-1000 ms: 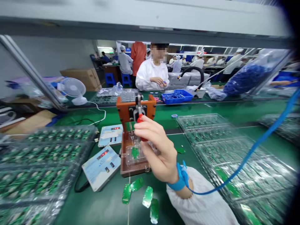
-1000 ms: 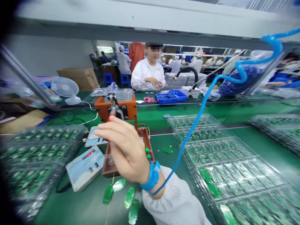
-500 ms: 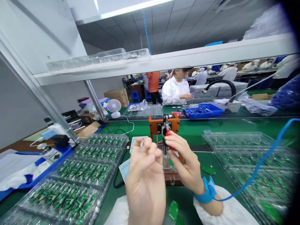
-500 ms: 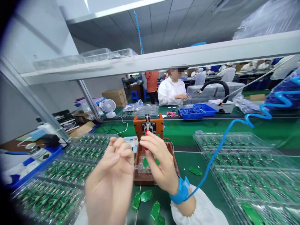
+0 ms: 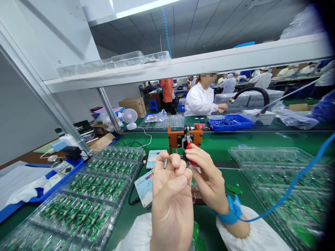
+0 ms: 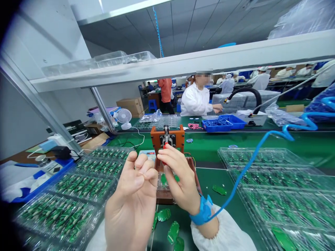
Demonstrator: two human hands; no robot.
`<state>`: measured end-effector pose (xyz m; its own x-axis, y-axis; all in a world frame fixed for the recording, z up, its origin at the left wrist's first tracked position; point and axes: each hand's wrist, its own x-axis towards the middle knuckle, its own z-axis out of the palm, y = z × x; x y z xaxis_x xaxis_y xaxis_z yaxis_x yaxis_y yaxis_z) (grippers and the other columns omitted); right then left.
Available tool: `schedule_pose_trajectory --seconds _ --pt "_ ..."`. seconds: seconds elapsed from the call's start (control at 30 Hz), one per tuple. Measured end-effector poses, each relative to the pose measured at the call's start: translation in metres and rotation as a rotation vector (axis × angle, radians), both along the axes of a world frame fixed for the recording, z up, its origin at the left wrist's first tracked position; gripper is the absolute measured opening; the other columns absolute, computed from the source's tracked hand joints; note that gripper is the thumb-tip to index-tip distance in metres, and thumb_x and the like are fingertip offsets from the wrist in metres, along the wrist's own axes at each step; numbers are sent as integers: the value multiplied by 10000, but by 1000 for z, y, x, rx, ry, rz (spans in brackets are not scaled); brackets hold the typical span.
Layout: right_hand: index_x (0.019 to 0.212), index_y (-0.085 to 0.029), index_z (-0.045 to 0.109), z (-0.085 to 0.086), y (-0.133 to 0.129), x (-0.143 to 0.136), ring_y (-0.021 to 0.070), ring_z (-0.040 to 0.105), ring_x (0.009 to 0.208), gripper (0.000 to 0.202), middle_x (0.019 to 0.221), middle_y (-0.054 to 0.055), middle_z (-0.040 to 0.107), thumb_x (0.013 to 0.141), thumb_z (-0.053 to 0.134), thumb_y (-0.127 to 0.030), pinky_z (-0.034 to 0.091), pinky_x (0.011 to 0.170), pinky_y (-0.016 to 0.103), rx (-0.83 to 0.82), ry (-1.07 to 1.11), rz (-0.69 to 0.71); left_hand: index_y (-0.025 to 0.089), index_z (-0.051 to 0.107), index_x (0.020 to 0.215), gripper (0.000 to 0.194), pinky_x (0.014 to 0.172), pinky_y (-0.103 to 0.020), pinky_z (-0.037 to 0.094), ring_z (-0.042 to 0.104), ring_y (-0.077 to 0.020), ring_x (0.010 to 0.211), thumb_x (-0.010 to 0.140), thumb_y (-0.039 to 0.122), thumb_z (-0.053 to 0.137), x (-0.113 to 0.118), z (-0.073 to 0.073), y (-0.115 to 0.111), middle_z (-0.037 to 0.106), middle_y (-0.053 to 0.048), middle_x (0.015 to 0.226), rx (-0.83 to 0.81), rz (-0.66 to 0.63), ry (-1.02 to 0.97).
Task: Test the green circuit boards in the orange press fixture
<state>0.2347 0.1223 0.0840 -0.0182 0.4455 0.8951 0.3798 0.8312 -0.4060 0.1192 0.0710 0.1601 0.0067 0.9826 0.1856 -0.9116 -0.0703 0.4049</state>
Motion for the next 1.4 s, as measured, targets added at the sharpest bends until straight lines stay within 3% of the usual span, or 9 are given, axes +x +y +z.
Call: schedule_pose_trajectory --seconds 0.33,0.73,0.9,1.07,1.27,1.4 --pt "1377 -314 579 2 -1 2 237 511 1402 503 1393 35 631 949 539 -52 477 1169 481 -2 1 16 236 568 1025 436 651 -120 525 513 -51 714 706 3 752 -5 1 -4 498 22 884 95 -35 71" --pt "1378 -307 583 -1 0 2 253 485 1422 486 1409 32 621 945 560 -86 446 1193 501 -11 7 35 222 519 865 378 598 -103 477 466 -42 656 676 15 772 -3 6 -10 510 18 904 104 -33 114" --pt "1397 -317 567 0 0 2 252 505 1401 511 1405 25 622 950 548 -69 459 1177 501 1 4 28 191 538 836 259 654 -159 534 520 -81 691 726 126 763 -7 6 -9 489 4 789 146 -169 -1" --pt "1402 -327 560 2 -2 2 217 485 1413 546 1419 -2 606 939 553 -38 425 1205 433 -6 5 46 182 533 853 257 698 -162 538 536 -76 717 716 48 704 -8 4 -10 486 9 792 197 -230 -37" --pt "1400 -338 561 2 -2 1 206 477 1418 565 1411 -6 606 944 528 -5 417 1209 426 -18 13 51 169 336 703 374 602 -141 444 376 -66 619 764 -35 644 -9 4 -9 348 40 711 239 -98 117" --pt "1389 -325 571 3 -2 0 216 498 1404 573 1398 5 611 931 537 17 414 1213 438 -14 5 34 173 239 650 478 426 -147 267 238 -59 493 716 -171 564 -30 15 -2 228 65 608 252 167 155"
